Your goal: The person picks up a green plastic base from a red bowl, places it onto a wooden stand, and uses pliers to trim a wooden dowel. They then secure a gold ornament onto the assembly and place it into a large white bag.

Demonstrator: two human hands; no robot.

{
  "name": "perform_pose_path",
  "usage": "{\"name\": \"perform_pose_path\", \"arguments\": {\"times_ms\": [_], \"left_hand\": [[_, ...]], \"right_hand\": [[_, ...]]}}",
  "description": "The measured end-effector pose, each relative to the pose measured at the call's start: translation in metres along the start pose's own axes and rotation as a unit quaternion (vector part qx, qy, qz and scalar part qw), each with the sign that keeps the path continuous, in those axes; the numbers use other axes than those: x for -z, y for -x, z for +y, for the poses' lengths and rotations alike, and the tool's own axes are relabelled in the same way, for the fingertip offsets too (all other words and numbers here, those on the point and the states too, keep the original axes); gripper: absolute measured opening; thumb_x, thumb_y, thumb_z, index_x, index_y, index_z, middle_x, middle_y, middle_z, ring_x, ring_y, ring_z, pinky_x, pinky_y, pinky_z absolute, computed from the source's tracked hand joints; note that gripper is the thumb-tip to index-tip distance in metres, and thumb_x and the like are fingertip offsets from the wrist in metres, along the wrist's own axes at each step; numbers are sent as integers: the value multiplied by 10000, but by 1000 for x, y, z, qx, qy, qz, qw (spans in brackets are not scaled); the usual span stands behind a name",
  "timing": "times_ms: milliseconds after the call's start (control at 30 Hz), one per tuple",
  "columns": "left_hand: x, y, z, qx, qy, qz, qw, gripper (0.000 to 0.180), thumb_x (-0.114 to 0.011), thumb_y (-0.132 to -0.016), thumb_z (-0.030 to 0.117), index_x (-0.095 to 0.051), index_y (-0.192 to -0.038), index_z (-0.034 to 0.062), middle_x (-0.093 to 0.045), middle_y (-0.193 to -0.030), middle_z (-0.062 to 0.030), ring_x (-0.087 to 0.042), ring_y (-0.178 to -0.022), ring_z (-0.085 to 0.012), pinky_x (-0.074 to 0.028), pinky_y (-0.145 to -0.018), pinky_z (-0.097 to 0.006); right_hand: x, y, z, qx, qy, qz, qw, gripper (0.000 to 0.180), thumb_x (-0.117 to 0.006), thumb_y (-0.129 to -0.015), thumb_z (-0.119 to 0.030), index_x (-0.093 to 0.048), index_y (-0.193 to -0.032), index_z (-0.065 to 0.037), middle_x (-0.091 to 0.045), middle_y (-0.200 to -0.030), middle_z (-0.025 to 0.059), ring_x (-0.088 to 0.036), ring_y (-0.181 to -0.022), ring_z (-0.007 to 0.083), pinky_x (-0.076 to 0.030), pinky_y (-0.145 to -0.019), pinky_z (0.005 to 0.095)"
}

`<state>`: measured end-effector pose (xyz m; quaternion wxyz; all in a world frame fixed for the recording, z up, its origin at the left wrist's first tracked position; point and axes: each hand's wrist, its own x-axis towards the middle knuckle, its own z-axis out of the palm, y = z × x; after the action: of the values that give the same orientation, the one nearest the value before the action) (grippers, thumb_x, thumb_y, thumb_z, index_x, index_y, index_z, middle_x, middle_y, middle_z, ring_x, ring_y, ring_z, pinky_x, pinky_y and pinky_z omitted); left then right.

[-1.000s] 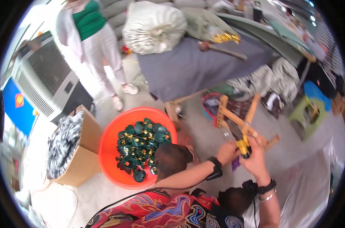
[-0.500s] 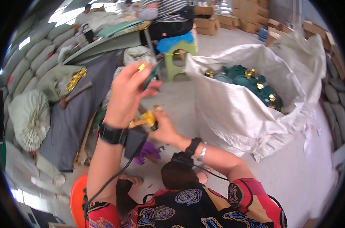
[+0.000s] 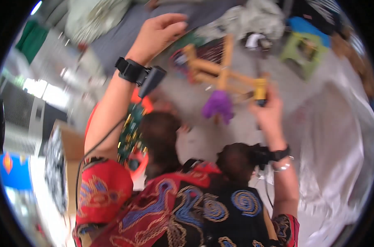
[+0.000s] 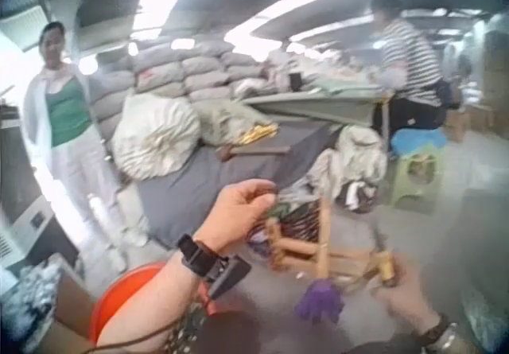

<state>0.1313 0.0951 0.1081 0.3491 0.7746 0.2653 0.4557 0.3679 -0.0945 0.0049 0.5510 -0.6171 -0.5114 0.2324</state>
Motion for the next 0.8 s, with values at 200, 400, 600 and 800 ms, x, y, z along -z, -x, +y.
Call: {"name": "perform_pose_path", "arguments": {"times_ms": [200, 400, 600, 800], "left_hand": [[197, 328, -182, 289, -511, 19, 809, 173, -595, -740, 216, -657, -751, 54, -635, -731, -171, -620, -693, -343, -501, -655, -430], [127, 440, -245, 480, -353, 35, 803, 401, -704, -615, 222, -661, -982, 70, -671, -831, -125, -651, -775, -261, -512, -713, -363], [80, 425, -293, 539, -397, -32, 743, 322, -704, -626, 255, -644, -888, 78, -660, -855, -132, -641, -819, -286, -519, -723, -389], [63, 412, -300, 545, -326, -9, 772, 312, -685, -661, 204, -642, -945, 82, -647, -916, -159, -618, -886, -327, -505, -769, -404]], "right_hand": [[-33, -7, 30, -34, -26, -69, 997, 532, -606, -618, 4, -529, -1145, -7, -478, -820, -8, -468, -753, 96, -399, -695, 218], [-65, -22, 29, -64, -12, -78, 995, 539, -614, -622, 42, -537, -1152, -16, -467, -790, -22, -466, -719, 77, -398, -659, 212], [-64, -33, 17, -47, 82, -114, 989, 555, -608, -607, 21, -526, -1155, -3, -502, -890, -9, -449, -765, 86, -389, -680, 211], [-42, -26, 14, -35, 54, -74, 995, 590, -564, -578, 26, -501, -1163, -15, -425, -794, -40, -421, -696, 71, -364, -606, 194]]}}
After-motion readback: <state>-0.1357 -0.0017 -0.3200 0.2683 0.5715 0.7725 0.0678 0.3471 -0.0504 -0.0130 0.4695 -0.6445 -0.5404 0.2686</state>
